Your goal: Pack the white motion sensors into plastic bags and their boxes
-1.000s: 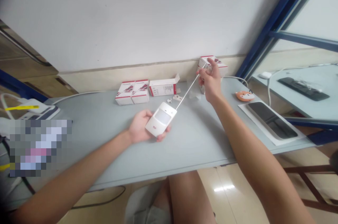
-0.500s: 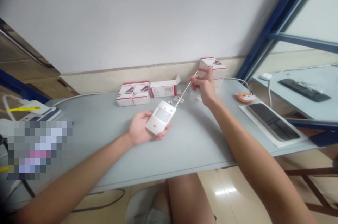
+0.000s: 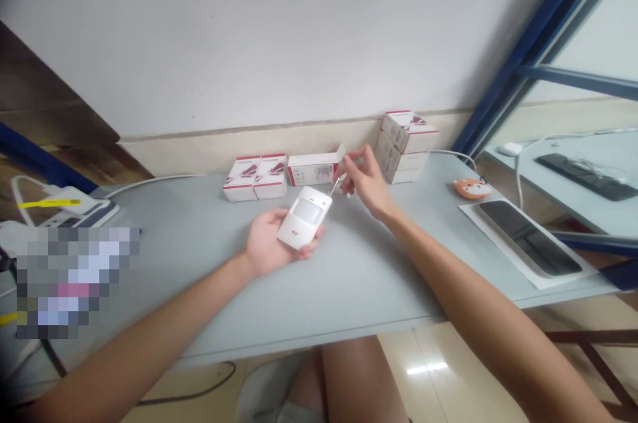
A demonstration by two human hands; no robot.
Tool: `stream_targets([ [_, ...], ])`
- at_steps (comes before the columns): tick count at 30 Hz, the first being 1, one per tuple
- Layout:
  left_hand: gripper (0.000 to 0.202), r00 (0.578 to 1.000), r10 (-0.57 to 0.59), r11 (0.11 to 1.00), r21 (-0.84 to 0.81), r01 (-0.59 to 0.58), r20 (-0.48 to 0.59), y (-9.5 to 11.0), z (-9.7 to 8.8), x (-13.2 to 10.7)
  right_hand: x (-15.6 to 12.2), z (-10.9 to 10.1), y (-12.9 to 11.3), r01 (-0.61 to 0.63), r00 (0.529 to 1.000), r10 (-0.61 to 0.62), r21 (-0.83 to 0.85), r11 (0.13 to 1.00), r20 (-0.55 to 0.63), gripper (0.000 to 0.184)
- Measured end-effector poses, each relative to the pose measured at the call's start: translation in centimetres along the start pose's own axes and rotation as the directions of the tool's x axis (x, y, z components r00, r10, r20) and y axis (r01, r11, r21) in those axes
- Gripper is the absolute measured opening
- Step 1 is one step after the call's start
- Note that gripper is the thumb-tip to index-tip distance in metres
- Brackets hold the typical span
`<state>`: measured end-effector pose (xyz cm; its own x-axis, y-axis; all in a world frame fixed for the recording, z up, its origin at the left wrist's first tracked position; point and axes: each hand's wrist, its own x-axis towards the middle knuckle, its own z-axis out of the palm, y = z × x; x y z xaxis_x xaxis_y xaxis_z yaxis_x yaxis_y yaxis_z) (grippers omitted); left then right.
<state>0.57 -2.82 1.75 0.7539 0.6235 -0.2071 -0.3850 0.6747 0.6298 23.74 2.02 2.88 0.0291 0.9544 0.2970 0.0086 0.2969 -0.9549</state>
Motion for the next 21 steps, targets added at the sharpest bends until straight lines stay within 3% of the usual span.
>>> stream_targets([
  [8, 0.049, 0.999, 0.045, 0.999, -0.025, -0.045, -0.005, -0.5, -0.5, 0.2, -1.8, 2.1, -0.2, -0.046, 0.995, 0.046, 0.001, 0.999, 0.083, 0.042],
  [15, 0.042, 0.974, 0.160, 0.982, -0.075, -0.174, -0.162, -0.6, -0.5, 0.5, -3.3, 4.2, 0.9, -0.149, 0.955, 0.151, -0.027, 0.988, 0.255, 0.041],
  [21, 0.046, 0.960, 0.156, 0.978, -0.103, -0.184, -0.234, -0.1, -0.1, 0.5, -3.1, 3.2, 0.0, 0.010, 0.931, 0.090, -0.271, 0.963, 0.354, 0.043],
])
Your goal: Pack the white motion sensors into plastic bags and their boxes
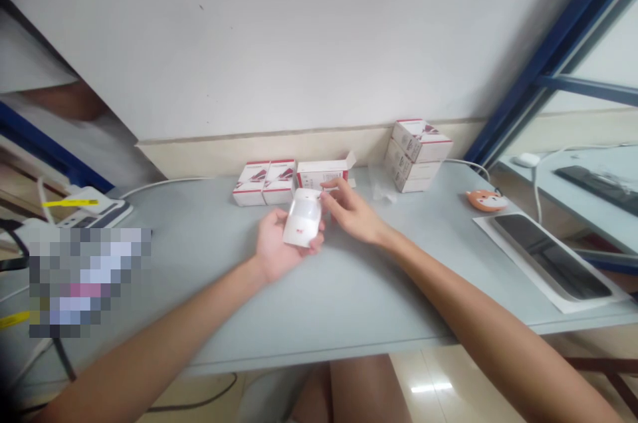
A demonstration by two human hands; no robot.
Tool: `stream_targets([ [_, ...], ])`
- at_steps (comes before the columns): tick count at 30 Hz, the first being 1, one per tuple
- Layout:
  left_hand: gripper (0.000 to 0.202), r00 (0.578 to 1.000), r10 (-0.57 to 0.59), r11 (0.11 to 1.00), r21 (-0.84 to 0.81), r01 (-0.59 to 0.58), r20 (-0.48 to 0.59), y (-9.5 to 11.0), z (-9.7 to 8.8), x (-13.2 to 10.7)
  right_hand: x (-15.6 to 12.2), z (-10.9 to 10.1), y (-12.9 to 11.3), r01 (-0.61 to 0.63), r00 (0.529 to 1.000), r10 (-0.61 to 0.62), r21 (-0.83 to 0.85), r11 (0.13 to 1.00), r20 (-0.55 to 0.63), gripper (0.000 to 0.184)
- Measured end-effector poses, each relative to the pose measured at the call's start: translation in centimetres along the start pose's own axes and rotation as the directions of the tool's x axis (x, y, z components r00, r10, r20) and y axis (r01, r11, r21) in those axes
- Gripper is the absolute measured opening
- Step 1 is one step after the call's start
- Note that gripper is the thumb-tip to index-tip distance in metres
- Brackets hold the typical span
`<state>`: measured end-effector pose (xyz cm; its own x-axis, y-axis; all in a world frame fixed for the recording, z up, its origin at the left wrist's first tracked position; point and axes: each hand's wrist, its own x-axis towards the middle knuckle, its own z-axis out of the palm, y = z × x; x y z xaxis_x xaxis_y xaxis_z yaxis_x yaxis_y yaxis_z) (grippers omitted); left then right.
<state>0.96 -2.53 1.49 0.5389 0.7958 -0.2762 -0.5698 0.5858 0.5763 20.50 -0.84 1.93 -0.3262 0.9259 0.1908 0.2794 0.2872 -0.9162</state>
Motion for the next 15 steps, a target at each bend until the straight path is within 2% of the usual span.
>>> stream_targets([
  [5, 0.046, 0.999, 0.015, 1.000, -0.023, -0.016, -0.043, 0.16, 0.10, 0.03, -0.17, -0.09, 0.74, 0.015, 0.999, -0.004, -0.243, 0.970, 0.048, 0.054],
  [15, 0.044, 0.998, -0.010, 0.999, -0.033, 0.008, -0.064, 0.14, 0.47, -0.06, -0.10, -0.14, 0.89, 0.022, 0.998, -0.001, -0.324, 0.946, 0.064, 0.054],
])
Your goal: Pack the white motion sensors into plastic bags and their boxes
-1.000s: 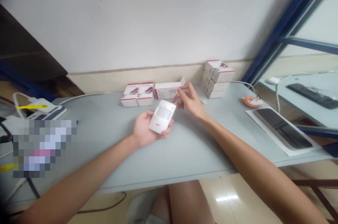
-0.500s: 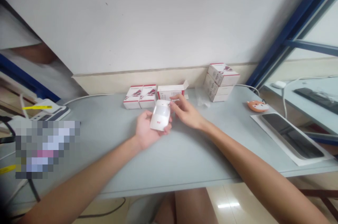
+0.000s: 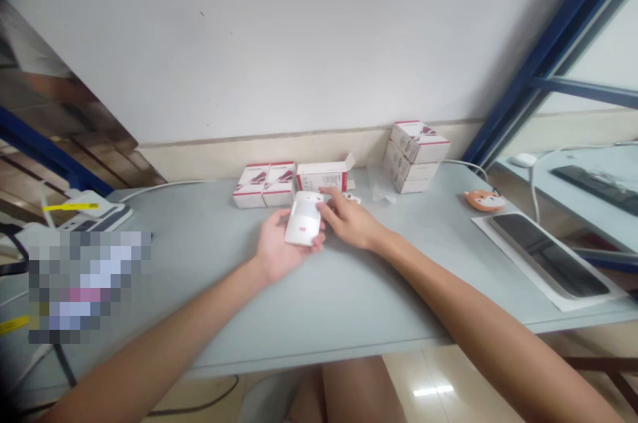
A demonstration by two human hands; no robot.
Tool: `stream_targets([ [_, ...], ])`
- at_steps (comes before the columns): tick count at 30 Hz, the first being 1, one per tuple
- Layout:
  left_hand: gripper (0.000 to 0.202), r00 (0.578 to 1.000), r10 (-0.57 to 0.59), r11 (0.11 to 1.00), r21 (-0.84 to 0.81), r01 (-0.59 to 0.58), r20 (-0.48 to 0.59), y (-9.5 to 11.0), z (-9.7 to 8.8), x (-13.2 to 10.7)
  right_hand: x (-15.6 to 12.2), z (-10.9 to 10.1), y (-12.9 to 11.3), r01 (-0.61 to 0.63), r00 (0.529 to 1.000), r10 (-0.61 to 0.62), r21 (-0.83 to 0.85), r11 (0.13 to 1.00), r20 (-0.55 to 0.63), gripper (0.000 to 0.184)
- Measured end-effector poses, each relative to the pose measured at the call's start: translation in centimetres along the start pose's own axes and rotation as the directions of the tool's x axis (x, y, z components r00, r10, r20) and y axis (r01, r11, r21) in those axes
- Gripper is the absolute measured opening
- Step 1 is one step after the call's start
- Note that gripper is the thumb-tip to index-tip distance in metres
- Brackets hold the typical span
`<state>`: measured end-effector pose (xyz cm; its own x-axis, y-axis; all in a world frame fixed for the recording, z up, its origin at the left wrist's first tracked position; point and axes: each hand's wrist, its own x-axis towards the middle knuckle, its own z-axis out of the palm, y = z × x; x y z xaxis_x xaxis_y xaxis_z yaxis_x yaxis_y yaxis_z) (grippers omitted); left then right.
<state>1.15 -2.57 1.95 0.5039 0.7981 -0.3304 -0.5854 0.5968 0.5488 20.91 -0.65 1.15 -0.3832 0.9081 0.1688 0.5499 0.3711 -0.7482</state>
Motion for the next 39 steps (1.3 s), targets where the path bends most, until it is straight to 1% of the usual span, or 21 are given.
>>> stream_targets([
  [5, 0.044, 1.000, 0.009, 1.000, 0.017, -0.009, 0.004, -0.1, 0.0, 0.0, 0.0, 0.3, 0.2, 0.004, 1.000, -0.004, 0.026, 1.000, -0.026, 0.053],
  [8, 0.041, 1.000, 0.031, 0.999, 0.041, -0.031, -0.001, -0.3, 0.1, 0.0, 0.2, 0.6, 0.2, -0.016, 0.995, 0.031, 0.172, 0.985, -0.090, 0.050],
  [11, 0.038, 0.998, 0.066, 0.996, 0.062, -0.065, -0.014, -0.5, 0.2, -0.1, 0.3, 1.0, 0.2, -0.032, 0.990, 0.078, 0.364, 0.931, -0.113, 0.050],
  [13, 0.038, 0.997, 0.080, 0.994, 0.075, -0.079, -0.019, -0.6, 0.2, -0.1, 0.4, 1.0, 0.3, -0.027, 0.989, 0.082, 0.403, 0.915, -0.120, 0.050],
  [14, 0.038, 0.996, 0.082, 0.993, 0.085, -0.080, -0.019, -0.6, 0.2, -0.1, 0.4, 0.8, 0.3, -0.020, 0.988, 0.076, 0.380, 0.925, -0.135, 0.049],
  [15, 0.039, 0.996, 0.083, 0.992, 0.097, -0.081, -0.018, -0.6, 0.3, -0.1, 0.4, 0.6, 0.3, -0.007, 0.986, 0.060, 0.322, 0.947, -0.154, 0.048],
  [16, 0.040, 0.997, 0.081, 0.991, 0.108, -0.079, -0.017, -0.6, 0.3, -0.1, 0.4, 0.2, 0.3, 0.006, 0.985, 0.034, 0.226, 0.974, -0.171, 0.048],
  [18, 0.041, 0.997, 0.077, 0.989, 0.124, -0.075, -0.008, -0.5, 0.5, -0.2, 0.4, -0.9, 0.3, 0.021, 0.980, -0.030, -0.049, 0.999, -0.198, 0.044],
  [20, 0.040, 0.997, 0.075, 0.990, 0.122, -0.075, 0.001, -0.4, 0.7, -0.3, 0.5, -2.3, 0.4, -0.014, 0.966, -0.066, -0.307, 0.952, -0.249, 0.036],
  [22, 0.038, 0.997, 0.077, 0.990, 0.114, -0.077, 0.002, -0.4, 0.8, -0.3, 0.6, -3.8, 0.8, -0.115, 0.944, -0.048, -0.465, 0.878, -0.325, 0.033],
  [23, 0.037, 0.997, 0.077, 0.991, 0.113, -0.076, 0.000, -0.4, 0.9, -0.3, 0.5, -4.4, 1.2, -0.173, 0.936, -0.025, -0.518, 0.838, -0.352, 0.035],
  [24, 0.037, 0.997, 0.074, 0.991, 0.114, -0.073, -0.004, -0.4, 0.9, -0.3, 0.4, -5.1, 1.6, -0.221, 0.934, 0.005, -0.569, 0.792, -0.356, 0.041],
  [26, 0.038, 0.997, 0.070, 0.990, 0.124, -0.069, -0.009, -0.4, 0.9, -0.3, 0.1, -6.0, 2.6, -0.272, 0.949, 0.082, -0.654, 0.706, -0.305, 0.060],
  [27, 0.038, 0.998, 0.070, 0.989, 0.130, -0.068, -0.011, -0.4, 0.9, -0.3, -0.1, -6.4, 3.2, -0.279, 0.955, 0.125, -0.681, 0.677, -0.268, 0.065],
  [28, 0.038, 0.998, 0.069, 0.988, 0.136, -0.067, -0.012, -0.4, 0.8, -0.3, -0.2, -6.6, 3.6, -0.279, 0.959, 0.161, -0.700, 0.658, -0.231, 0.064],
  [30, 0.038, 0.997, 0.070, 0.988, 0.143, -0.067, -0.015, -0.4, 0.8, -0.3, -0.5, -7.0, 4.3, -0.287, 0.958, 0.210, -0.722, 0.630, -0.197, 0.053],
  [33, 0.038, 0.998, 0.067, 0.987, 0.147, -0.064, -0.020, -0.4, 0.8, -0.3, -0.5, -7.7, 4.5, -0.335, 0.942, 0.231, -0.721, 0.607, -0.244, 0.036],
  [34, 0.038, 0.998, 0.066, 0.987, 0.150, -0.062, -0.020, -0.4, 0.8, -0.3, -0.4, -8.0, 4.3, -0.351, 0.936, 0.211, -0.705, 0.616, -0.281, 0.030],
  [36, 0.039, 0.998, 0.062, 0.986, 0.154, -0.058, -0.021, -0.3, 0.8, -0.3, -0.2, -8.7, 3.7, -0.359, 0.911, 0.105, -0.640, 0.680, -0.399, 0.024],
  [37, 0.039, 0.998, 0.060, 0.986, 0.155, -0.056, -0.021, -0.3, 0.8, -0.3, 0.0, -9.1, 3.3, -0.341, 0.880, 0.027, -0.591, 0.731, -0.475, 0.023],
  [39, 0.038, 0.998, 0.055, 0.987, 0.155, -0.051, -0.019, -0.3, 0.8, -0.3, 0.1, -9.7, 2.5, -0.243, 0.783, -0.119, -0.477, 0.845, -0.610, 0.022],
])
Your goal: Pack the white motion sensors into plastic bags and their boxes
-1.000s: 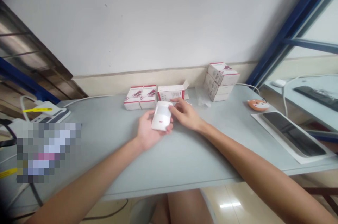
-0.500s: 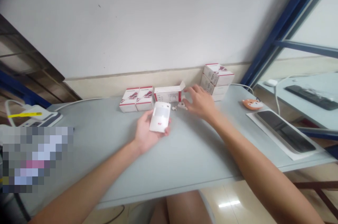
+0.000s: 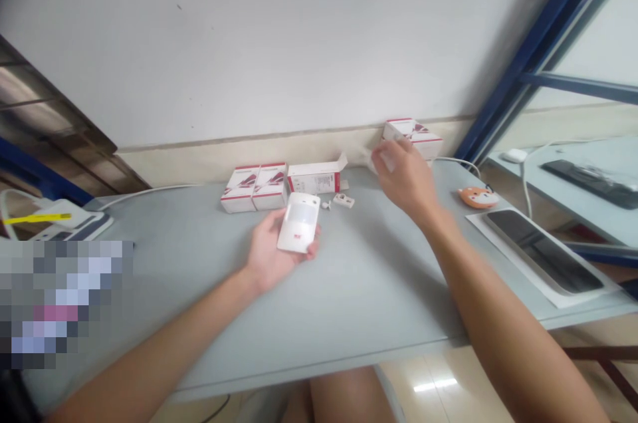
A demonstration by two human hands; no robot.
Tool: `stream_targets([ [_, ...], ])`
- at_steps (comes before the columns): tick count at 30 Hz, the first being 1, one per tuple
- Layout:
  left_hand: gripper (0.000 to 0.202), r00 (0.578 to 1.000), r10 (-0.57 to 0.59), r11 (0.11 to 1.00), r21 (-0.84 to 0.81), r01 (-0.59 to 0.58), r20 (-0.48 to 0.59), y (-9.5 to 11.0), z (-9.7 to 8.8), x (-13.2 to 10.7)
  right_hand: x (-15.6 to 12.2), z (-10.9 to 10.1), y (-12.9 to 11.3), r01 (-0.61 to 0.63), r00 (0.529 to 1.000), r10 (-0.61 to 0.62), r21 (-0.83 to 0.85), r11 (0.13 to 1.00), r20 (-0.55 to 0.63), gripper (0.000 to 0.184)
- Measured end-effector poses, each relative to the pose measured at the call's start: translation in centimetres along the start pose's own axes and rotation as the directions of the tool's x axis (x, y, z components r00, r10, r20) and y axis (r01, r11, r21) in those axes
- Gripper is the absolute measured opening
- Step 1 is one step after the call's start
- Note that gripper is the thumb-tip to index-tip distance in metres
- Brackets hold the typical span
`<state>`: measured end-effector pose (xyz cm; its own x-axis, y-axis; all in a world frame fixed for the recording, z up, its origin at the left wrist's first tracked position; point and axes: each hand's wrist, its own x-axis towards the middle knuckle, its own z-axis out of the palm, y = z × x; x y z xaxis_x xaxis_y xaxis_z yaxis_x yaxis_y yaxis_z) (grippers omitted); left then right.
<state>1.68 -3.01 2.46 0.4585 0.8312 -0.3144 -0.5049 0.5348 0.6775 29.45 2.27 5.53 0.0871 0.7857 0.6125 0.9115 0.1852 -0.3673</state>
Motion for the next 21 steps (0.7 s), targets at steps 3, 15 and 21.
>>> stream_targets([
  [3, 0.036, 1.000, -0.004, 1.000, -0.003, 0.004, 0.006, 0.0, -0.1, 0.0, 0.4, -0.9, -0.6, 0.043, 0.988, 0.002, 0.285, 0.958, -0.154, 0.018],
  [15, 0.039, 0.997, 0.021, 0.999, 0.036, -0.024, 0.080, -0.2, -0.5, -0.1, 0.5, -0.1, 0.4, -0.424, 0.901, 0.262, 0.832, 0.357, 0.347, 0.006],
  [21, 0.041, 0.983, -0.001, 0.993, 0.118, -0.021, 0.186, -0.2, -0.5, -0.2, -0.1, 0.5, -0.5, -0.511, 0.860, 0.193, 0.786, 0.347, 0.473, 0.008],
])
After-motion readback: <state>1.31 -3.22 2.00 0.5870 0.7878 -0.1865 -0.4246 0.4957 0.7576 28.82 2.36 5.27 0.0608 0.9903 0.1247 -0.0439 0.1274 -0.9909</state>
